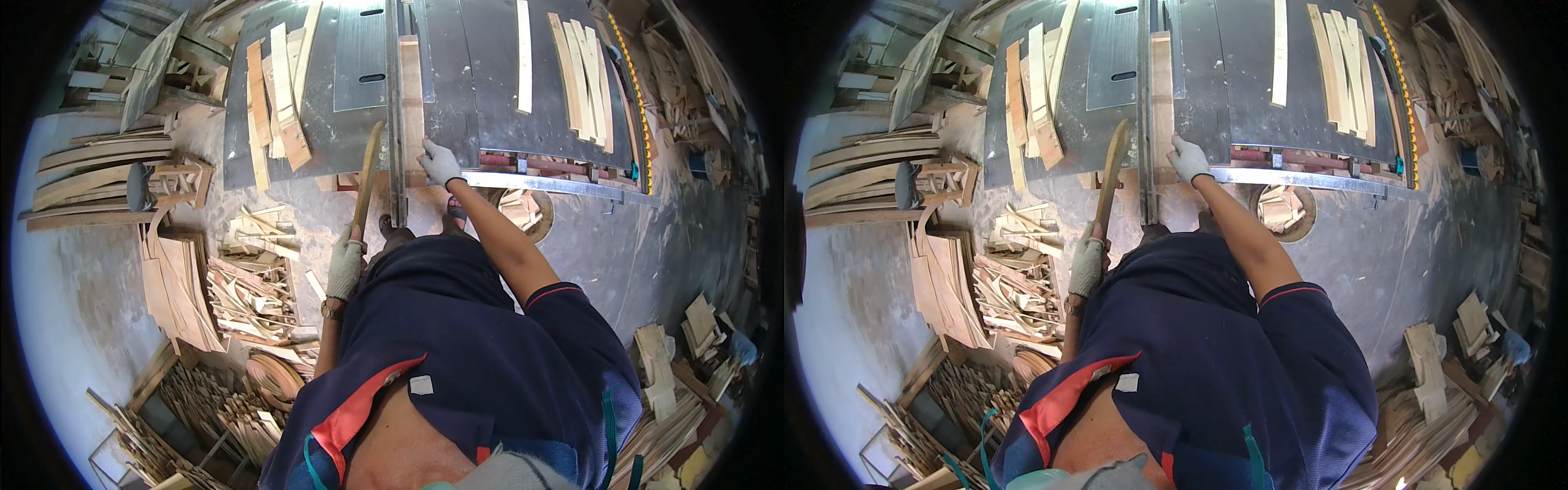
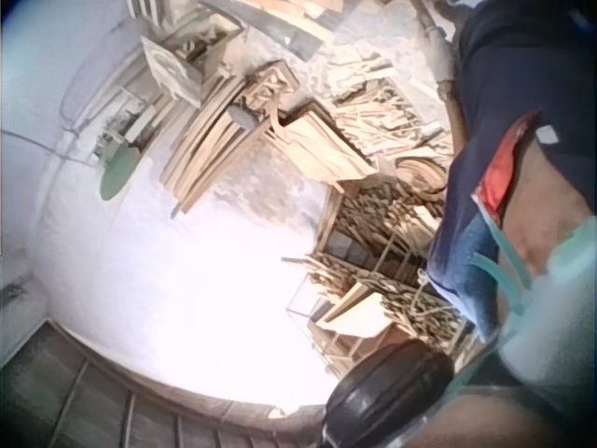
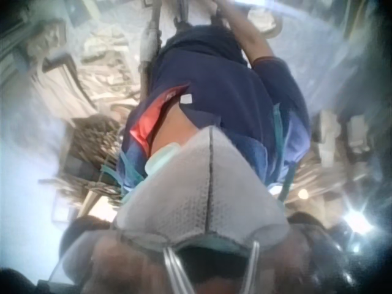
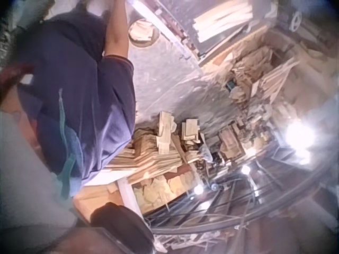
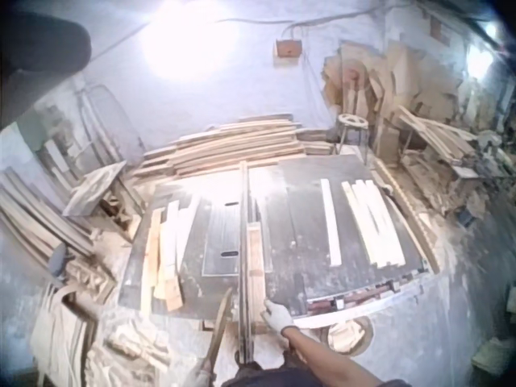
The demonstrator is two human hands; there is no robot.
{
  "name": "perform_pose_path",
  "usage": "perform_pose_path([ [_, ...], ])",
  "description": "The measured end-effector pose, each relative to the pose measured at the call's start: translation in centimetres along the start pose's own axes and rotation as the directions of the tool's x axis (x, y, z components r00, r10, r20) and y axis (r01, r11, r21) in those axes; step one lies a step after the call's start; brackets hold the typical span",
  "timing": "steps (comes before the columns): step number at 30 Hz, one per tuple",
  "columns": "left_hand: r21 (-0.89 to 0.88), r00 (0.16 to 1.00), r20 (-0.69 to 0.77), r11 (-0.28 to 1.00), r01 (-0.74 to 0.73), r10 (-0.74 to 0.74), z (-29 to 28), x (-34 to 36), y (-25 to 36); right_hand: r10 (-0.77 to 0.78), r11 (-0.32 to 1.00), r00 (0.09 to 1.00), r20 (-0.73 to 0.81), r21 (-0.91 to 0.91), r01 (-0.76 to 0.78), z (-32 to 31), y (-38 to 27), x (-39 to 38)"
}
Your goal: The person sits on the floor and sorts through a pile of wood pieces, selecting several planks. They then stand and use a table saw to cut the selected wood pieces into smaller sections, using a push stick to guide the wood through the blade.
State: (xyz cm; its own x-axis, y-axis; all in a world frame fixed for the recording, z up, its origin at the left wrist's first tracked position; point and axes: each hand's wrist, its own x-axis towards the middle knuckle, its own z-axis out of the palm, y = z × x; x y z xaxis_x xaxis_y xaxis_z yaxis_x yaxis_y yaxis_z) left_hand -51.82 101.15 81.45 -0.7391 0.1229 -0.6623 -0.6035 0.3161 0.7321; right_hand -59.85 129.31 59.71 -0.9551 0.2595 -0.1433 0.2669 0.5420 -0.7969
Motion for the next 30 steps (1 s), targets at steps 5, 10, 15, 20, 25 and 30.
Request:
perform_pose_path([
  [5, 0.053, 0.999, 0.043, 0.999, 0.000, -0.003, 1.7, -0.3, 0.0, 0.076, 0.977, 0.994, 0.084, 0.193, -0.091, -0.1, 1.1, 1.3],
  [10, 0.090, 0.997, 0.020, 0.993, 0.072, -0.074, 3.1, -1.4, -0.8, 0.003, 0.991, 0.999, 0.033, 0.137, -0.007, -0.4, 1.3, 1.9],
  [15, 0.083, 0.992, -0.026, 0.988, 0.128, -0.126, 4.3, -3.4, -3.5, -0.050, 0.993, 0.998, 0.046, 0.106, 0.045, -1.5, 0.5, 2.4],
  [20, 0.018, 0.970, -0.049, 0.971, 0.239, -0.238, 5.9, -5.5, -3.4, 0.048, 0.975, 0.995, 0.088, 0.214, -0.066, -1.7, 0.4, 3.2],
  [25, -0.002, 0.989, -0.089, 0.993, 0.117, -0.117, 7.2, -4.5, -8.0, 0.048, 0.972, 0.996, 0.078, 0.226, -0.065, -1.2, 0.6, 3.4],
  [30, 0.170, 0.998, -0.055, 0.985, -0.002, 0.011, 7.3, -2.0, -10.7, -0.003, 0.981, 0.998, 0.069, 0.193, -0.011, -0.6, 1.5, 3.8],
])
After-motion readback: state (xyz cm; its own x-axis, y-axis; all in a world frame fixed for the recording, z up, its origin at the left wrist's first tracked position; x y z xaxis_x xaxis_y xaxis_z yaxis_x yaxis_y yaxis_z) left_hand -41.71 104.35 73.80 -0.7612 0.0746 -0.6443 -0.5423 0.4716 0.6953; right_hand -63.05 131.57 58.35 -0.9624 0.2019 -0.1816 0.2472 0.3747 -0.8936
